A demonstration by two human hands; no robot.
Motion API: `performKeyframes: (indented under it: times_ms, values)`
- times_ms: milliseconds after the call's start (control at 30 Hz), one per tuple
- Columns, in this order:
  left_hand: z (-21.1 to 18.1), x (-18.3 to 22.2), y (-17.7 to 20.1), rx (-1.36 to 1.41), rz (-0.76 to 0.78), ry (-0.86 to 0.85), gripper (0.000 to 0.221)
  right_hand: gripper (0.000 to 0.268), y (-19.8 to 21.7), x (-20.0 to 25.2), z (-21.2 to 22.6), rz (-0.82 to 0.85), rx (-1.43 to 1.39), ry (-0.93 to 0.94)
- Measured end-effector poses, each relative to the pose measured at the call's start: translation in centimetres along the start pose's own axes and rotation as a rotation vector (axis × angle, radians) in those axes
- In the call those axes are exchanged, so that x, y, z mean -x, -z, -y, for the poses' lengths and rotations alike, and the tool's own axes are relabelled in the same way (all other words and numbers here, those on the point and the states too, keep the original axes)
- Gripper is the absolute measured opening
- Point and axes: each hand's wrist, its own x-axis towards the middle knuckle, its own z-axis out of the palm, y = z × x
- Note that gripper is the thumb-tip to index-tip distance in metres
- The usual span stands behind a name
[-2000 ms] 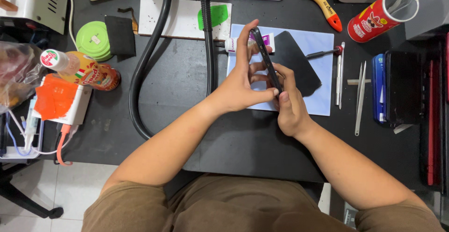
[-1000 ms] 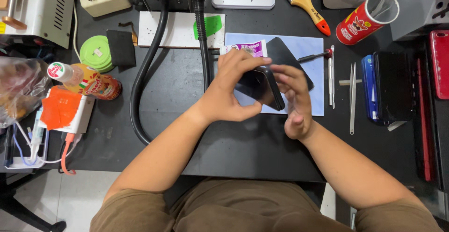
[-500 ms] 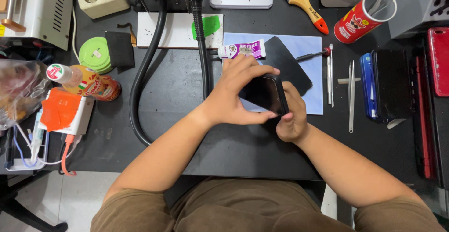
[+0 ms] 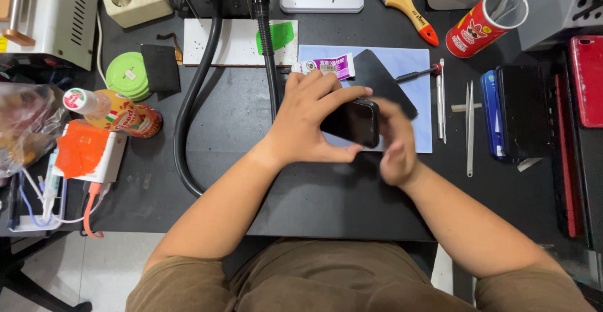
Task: The person uses a black plastic card to pry open a smartphone, then uses a screwdriver to remove screws from the back of the device. The phone is opened to reveal internal components, and the person continues to manipulate the device with tools.
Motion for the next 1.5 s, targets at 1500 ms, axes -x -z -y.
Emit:
performKeyframes:
  times_ms: [1500]
  values:
    - [0.3,-0.3,0.2,-0.078,-0.071,0.131,0.076,0.009,1.3,-2.1,4.6,-0.250,-0.086,-0.411]
